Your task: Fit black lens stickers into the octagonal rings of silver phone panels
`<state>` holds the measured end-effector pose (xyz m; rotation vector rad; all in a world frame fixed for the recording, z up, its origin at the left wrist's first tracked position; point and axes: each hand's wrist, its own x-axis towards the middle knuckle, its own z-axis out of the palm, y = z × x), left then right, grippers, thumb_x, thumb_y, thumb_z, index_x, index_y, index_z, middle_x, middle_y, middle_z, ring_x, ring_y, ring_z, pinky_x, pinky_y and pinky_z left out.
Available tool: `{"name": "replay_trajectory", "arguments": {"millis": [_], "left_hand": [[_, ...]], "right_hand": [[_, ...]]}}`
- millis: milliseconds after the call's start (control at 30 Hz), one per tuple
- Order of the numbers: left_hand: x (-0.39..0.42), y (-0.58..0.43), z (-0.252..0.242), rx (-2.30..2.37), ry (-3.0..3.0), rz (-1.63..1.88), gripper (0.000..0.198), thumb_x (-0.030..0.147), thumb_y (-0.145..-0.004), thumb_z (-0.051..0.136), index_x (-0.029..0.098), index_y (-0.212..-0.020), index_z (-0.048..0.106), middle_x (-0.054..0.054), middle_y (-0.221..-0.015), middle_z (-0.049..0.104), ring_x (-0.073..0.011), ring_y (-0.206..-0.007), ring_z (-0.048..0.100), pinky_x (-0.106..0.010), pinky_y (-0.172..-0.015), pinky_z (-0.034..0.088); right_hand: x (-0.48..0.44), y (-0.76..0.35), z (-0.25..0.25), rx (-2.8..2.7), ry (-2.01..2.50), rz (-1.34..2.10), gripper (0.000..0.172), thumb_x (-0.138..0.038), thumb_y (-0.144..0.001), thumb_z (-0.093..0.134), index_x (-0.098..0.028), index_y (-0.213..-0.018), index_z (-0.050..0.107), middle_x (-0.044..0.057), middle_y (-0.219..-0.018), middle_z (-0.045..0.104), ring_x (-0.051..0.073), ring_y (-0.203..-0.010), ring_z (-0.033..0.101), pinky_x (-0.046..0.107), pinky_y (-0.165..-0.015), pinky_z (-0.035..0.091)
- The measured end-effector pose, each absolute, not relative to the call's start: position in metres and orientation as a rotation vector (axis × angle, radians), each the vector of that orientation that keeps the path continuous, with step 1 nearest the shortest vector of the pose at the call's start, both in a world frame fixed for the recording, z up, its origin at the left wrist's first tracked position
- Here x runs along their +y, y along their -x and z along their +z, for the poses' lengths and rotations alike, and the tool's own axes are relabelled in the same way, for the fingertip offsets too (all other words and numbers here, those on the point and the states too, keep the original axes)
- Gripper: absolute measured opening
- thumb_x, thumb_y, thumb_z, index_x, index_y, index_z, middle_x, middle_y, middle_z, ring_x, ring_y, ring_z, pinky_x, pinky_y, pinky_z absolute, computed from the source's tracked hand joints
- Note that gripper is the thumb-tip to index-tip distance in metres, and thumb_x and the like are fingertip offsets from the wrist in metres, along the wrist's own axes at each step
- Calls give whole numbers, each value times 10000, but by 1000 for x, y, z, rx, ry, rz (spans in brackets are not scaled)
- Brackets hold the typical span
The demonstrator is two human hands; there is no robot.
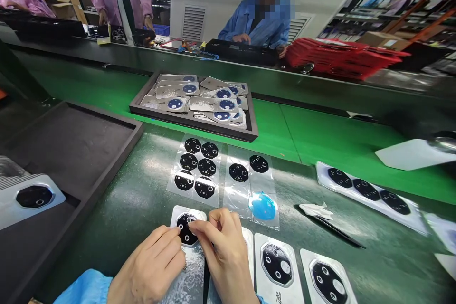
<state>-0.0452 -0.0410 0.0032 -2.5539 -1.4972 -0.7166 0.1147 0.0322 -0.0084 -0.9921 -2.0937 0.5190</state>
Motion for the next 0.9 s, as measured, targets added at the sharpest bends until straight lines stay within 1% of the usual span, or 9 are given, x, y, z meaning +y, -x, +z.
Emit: {"name": "replay_trajectory", "arguments": {"millis": [300, 467, 667, 900], "left_hand": [[-46, 46, -5, -1501, 2550, -637, 309, 18, -980, 366, 61, -864, 649, -133, -909, 702, -257, -978, 703, -418, -926, 585], [-45, 45, -6, -1480, 2503, -632, 361, 55, -1014, 329, 82, -841, 644, -106, -899, 707, -229, -974, 710, -378, -934, 583], [-45, 44, -6, -1462, 2478, -592, 319, 43, -1001, 372, 84, -845, 646, -91, -879, 702, -218, -969, 710, -367, -945, 578], [-44, 44, -8, -1447, 2455, -572, 379, 63, -1017, 311, 96, -851, 650, -90, -891, 709, -210, -984, 709, -349, -942, 576]], "right_hand": [[33, -112, -7, -2127, 1005, 522, 156, -119, -952, 532, -223, -892, 631, 30, -814, 475, 181, -743, 449, 283, -608, 404], [32, -110, -7, -2194, 1014, 526, 169, -98, -950, 524, -218, -898, 632, 40, -841, 499, 185, -764, 453, 296, -634, 397], [33, -107, -8, -2230, 999, 491, 185, -86, -950, 508, -214, -896, 630, 40, -840, 498, 182, -755, 450, 295, -622, 378], [33, -108, -9, -2254, 990, 467, 193, -84, -955, 501, -209, -900, 638, 36, -841, 492, 176, -765, 451, 292, -641, 379]]}}
